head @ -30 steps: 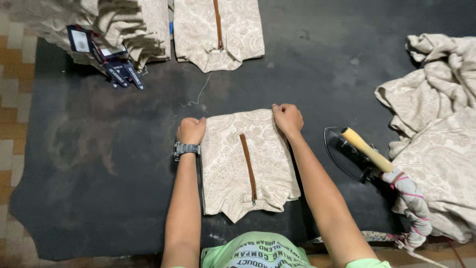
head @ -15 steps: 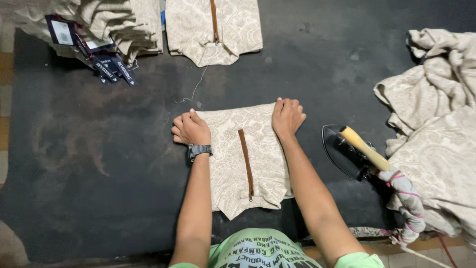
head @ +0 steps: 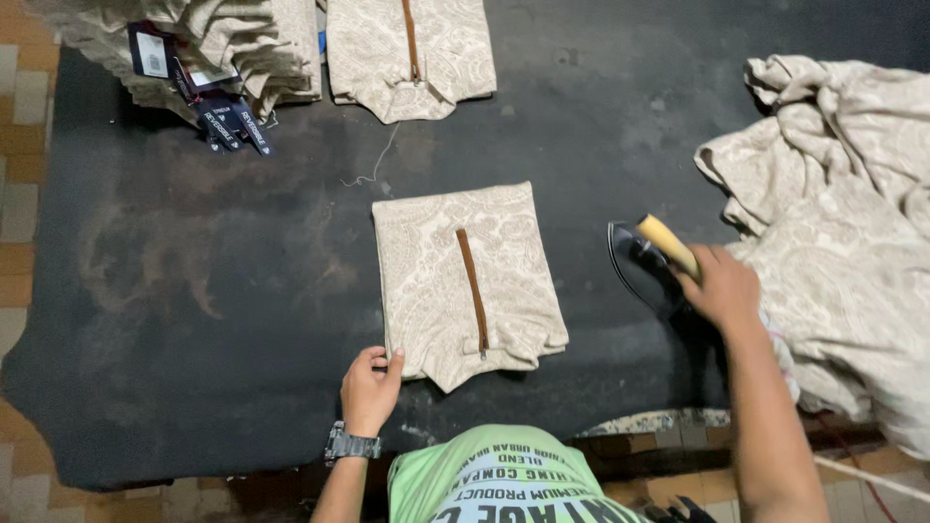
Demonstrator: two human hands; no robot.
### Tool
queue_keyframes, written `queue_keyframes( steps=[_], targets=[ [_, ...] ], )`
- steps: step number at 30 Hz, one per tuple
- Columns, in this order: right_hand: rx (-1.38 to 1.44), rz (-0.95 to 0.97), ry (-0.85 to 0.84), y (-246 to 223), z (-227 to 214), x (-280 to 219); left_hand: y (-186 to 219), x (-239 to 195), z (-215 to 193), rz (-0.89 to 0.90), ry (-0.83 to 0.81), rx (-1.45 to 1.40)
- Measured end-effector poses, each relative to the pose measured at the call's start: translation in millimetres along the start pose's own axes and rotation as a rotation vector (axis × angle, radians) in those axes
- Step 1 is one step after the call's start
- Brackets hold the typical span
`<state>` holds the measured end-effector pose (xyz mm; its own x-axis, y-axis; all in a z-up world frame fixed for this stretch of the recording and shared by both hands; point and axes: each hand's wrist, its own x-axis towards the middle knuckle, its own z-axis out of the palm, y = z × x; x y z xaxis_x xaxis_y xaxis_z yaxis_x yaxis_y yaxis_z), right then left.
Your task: The person irons several patterned shirts on a dark ironing table. They fold each shirt, press it with a manual iron, flip it over, and press the other side before stacking the finished shirts. The process is repeated for multiple shirts.
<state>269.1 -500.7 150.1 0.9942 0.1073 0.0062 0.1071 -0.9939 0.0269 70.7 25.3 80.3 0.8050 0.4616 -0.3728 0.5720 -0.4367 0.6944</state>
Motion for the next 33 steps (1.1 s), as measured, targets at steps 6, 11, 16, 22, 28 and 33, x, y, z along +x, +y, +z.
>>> queue_keyframes(
  steps=[6, 11, 16, 22, 28, 33],
  targets=[
    [0.287, -0.072, -0.052, -54, -14, 31, -3, -14, -2, 0.025, -0.003, -0.003],
    [0.197, -0.268, -0.171, -162, -72, 67, -4, -16, 0, 0.009, -0.014, 0.003],
    [0.125, -0.321, -0.316, -266, -71, 117, -29, -10, 31, -0.01, -0.02, -0.291],
    [0.165, -0.234, -0.294, -287, -47, 160, -74, -4, 55, -0.018, 0.009, -0.857],
    [0.267, -0.253, -0.404, -247, -41, 98, -84, 2, 56, 0.04, -0.055, -0.874],
    [0.171, -0.431, -0.221, -207, -37, -65, -93, 7, 44, 0.105, -0.121, -0.926]
  ],
)
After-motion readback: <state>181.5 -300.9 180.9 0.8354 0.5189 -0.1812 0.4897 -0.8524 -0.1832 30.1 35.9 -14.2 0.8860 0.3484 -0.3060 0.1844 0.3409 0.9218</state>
